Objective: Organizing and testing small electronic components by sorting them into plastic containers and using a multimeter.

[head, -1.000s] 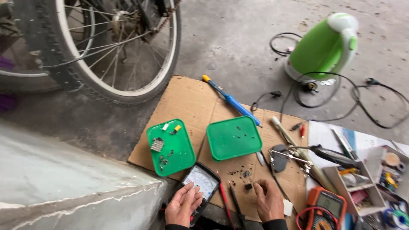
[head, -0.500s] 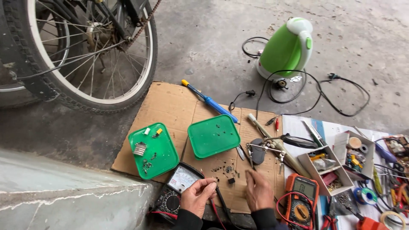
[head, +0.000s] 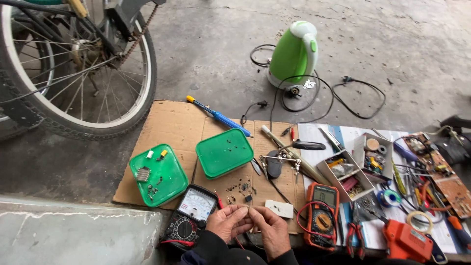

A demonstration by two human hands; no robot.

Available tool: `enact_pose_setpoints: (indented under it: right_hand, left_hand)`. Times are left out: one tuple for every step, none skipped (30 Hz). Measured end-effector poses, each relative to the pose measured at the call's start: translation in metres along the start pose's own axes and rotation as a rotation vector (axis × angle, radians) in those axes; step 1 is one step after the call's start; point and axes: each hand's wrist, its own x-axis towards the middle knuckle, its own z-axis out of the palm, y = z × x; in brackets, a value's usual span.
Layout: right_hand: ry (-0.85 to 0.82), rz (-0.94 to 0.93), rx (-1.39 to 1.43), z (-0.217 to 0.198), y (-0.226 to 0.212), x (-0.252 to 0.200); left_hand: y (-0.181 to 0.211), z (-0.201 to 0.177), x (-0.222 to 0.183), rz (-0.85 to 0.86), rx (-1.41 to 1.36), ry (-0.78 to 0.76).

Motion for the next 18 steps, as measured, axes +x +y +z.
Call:
enact_pose_setpoints:
  right_hand:
    - [0.026, 0.022, 0.003, 0.001, -0.007, -0.003]
    - [0.034, 0.018, 0.006, -0.003, -0.006, -0.002]
    - [0.03, -0.025, 0.008, -0.007, -0.005, -0.001]
    - [0.025, -0.068, 0.01, -0.011, -0.004, 0.0]
    - [0.028, -0.073, 0.012, -0.011, -0.006, -0.003]
    - [0.053, -0.111, -0.017, -0.011, -0.009, -0.005]
    - [0.079, -0.15, -0.046, -0.011, -0.012, -0.007]
    - [0.082, -0.155, -0.044, -0.012, -0.011, -0.007]
    - [0.099, -0.175, -0.063, -0.013, -0.009, -0.006]
    - [0.116, -0.194, -0.083, -0.015, -0.009, -0.006]
    - [0.13, -0.206, -0.082, -0.016, -0.007, -0.006]
    - [0.117, -0.255, -0.134, -0.017, -0.006, -0.005]
    - [0.107, -0.302, -0.188, -0.019, -0.005, -0.005]
    - [0.125, -0.314, -0.188, -0.023, -0.009, -0.005]
    - [0.084, -0.299, -0.212, -0.024, -0.01, -0.006]
    - [0.043, -0.284, -0.236, -0.025, -0.011, -0.007]
    - [0.05, -0.289, -0.235, -0.027, -0.017, -0.01]
    - [0.011, -0.246, -0.277, -0.028, -0.022, -0.013]
  left_hand:
    - [0.0, 0.004, -0.002, 0.015, 0.006, -0.011]
    - [0.001, 0.008, -0.003, 0.009, 0.01, -0.017]
    - [0.002, 0.013, -0.005, 0.007, 0.052, -0.059]
    - [0.004, 0.017, -0.006, 0.005, 0.094, -0.1]
    - [0.004, 0.019, -0.008, 0.005, 0.097, -0.106]
    - [0.004, 0.022, -0.01, -0.001, 0.112, -0.118]
    - [0.004, 0.024, -0.011, -0.008, 0.127, -0.131]
    - [0.004, 0.025, -0.012, -0.008, 0.13, -0.137]
    - [0.003, 0.026, -0.012, -0.018, 0.135, -0.149]
    - [0.003, 0.028, -0.011, -0.028, 0.139, -0.161]
    - [0.001, 0.026, -0.01, -0.034, 0.145, -0.178]
    - [0.0, 0.025, -0.009, -0.035, 0.169, -0.158]
    - [-0.002, 0.025, -0.007, -0.037, 0.193, -0.138]
    - [-0.006, 0.025, -0.003, -0.044, 0.199, -0.158]
    - [-0.008, 0.021, -0.001, -0.038, 0.222, -0.159]
    - [-0.01, 0.018, 0.001, -0.031, 0.245, -0.16]
    - [-0.013, 0.011, 0.008, -0.033, 0.249, -0.167]
    - [-0.017, 0.005, 0.014, -0.016, 0.237, -0.153]
